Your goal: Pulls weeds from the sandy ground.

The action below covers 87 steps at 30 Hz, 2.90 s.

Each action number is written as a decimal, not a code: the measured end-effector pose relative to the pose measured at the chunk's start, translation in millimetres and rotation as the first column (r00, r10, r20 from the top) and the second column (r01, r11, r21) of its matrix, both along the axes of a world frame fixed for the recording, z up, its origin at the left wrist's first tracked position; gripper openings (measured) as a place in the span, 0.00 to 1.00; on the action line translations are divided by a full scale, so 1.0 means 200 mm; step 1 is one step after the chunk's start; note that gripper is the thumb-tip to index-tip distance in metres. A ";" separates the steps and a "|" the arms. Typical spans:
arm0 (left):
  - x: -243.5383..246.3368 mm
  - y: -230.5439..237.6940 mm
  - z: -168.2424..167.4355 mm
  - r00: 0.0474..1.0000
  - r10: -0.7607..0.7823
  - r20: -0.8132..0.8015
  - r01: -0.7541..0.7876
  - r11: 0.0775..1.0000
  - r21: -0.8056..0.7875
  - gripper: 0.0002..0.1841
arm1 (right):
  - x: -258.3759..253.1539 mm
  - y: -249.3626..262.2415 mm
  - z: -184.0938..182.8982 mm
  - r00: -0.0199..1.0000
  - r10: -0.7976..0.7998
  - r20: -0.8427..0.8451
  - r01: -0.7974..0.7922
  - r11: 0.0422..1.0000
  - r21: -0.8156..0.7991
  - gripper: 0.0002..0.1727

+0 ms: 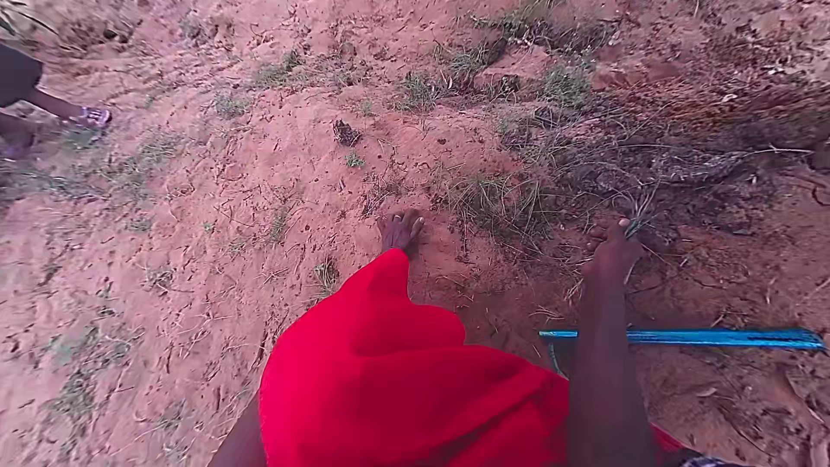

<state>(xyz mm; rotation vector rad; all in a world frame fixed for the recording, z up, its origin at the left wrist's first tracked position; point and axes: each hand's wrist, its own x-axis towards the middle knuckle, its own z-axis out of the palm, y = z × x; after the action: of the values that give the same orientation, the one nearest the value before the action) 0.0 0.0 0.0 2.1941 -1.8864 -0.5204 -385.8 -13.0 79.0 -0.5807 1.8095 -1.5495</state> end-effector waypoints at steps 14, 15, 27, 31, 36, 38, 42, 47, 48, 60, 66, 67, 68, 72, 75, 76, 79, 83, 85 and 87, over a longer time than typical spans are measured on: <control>0.00 -0.08 -0.03 0.995 0.028 0.098 -0.029 1.000 0.007 0.33 | -0.23 -0.24 -0.16 0.825 0.252 -0.506 -0.028 0.913 0.408 0.19; 0.00 -0.09 -0.04 0.994 0.026 0.104 -0.026 1.000 0.000 0.33 | -0.23 -0.26 -0.18 0.778 0.325 -0.538 -0.066 0.893 0.445 0.19; 0.00 -0.09 -0.04 0.993 0.050 0.104 -0.052 0.999 0.016 0.34 | -0.08 -0.38 -0.24 0.405 0.666 -0.626 -0.112 0.716 0.689 0.19; 0.00 -0.09 -0.04 0.993 0.051 0.103 -0.053 0.998 0.016 0.34 | -0.14 -0.36 -0.27 0.520 0.620 -0.588 -0.196 0.756 0.625 0.20; -0.01 -0.09 -0.05 0.993 0.057 0.103 -0.058 0.998 0.010 0.34 | -0.13 -0.22 -0.28 0.726 0.428 -0.539 -0.066 0.823 0.564 0.25; 0.00 -0.09 -0.04 0.993 0.057 0.101 -0.058 0.998 0.012 0.34 | -0.13 -0.15 -0.30 0.795 0.317 -0.517 -0.010 0.859 0.512 0.23; 0.00 -0.09 -0.04 0.995 0.065 0.080 -0.066 0.998 0.008 0.34 | -0.12 -0.07 -0.33 0.865 0.126 -0.485 0.038 0.948 0.315 0.21; -0.01 -0.09 -0.03 0.995 0.065 0.078 -0.066 0.998 0.012 0.34 | 0.05 -0.07 -0.15 0.855 0.198 -0.479 -0.097 0.969 0.226 0.24; -0.01 -0.09 -0.03 0.995 0.065 0.081 -0.066 0.998 0.016 0.34 | 0.06 -0.10 -0.16 0.858 0.218 -0.464 -0.122 0.966 0.229 0.24; -0.01 -0.09 -0.03 0.994 0.042 0.100 -0.043 0.999 0.016 0.34 | 0.16 -0.72 -0.12 0.252 0.828 -0.501 -0.315 0.559 0.767 0.24; -0.01 -0.09 -0.03 0.995 0.044 0.092 -0.047 0.999 0.027 0.35 | 0.24 -0.79 -0.26 0.081 0.777 -0.624 -0.524 0.566 0.637 0.26; -0.01 -0.09 -0.03 0.995 0.045 0.091 -0.047 0.999 0.024 0.34 | 0.25 -0.80 -0.28 0.125 0.751 -0.648 -0.564 0.591 0.577 0.25; -0.01 -0.09 -0.03 0.995 0.047 0.092 -0.049 0.999 0.022 0.34 | 0.25 -0.82 -0.32 0.196 0.703 -0.683 -0.592 0.641 0.489 0.21; -0.01 -0.09 -0.04 0.993 0.062 0.096 -0.066 0.997 0.034 0.35 | 0.26 -0.93 -0.36 0.671 0.549 -0.499 -0.446 0.836 0.320 0.21; 0.00 -0.10 -0.04 0.994 0.065 0.087 -0.070 0.996 0.051 0.34 | 0.27 -0.94 -0.28 0.691 0.540 -0.481 -0.352 0.832 0.428 0.22; 0.00 -0.10 -0.04 0.994 0.067 0.083 -0.071 0.996 0.050 0.34 | 0.27 -0.92 -0.27 0.667 0.558 -0.494 -0.339 0.817 0.466 0.22; 0.00 -0.11 -0.04 0.995 0.066 0.079 -0.070 0.997 0.040 0.33 | 0.26 -0.87 -0.28 0.658 0.558 -0.505 -0.327 0.817 0.475 0.21; -0.01 -0.09 -0.04 0.995 0.062 0.078 -0.065 0.997 0.028 0.33 | 0.27 -0.58 -0.30 0.682 0.508 -0.527 -0.300 0.851 0.431 0.20; -0.01 -0.11 -0.03 0.996 0.060 0.071 -0.061 0.998 0.019 0.34 | 0.27 -0.43 -0.28 0.638 0.494 -0.591 -0.252 0.859 0.445 0.19; 0.00 -0.10 -0.04 0.996 0.055 0.074 -0.057 0.998 0.027 0.34 | 0.22 -0.31 -0.25 0.702 0.418 -0.576 -0.159 0.881 0.446 0.21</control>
<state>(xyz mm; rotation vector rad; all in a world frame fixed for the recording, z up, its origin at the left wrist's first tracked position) -0.4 -20.4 -8.2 2.3080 -1.8576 -0.4661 -342.6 -75.7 28.1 -1.2843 2.2967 -0.7757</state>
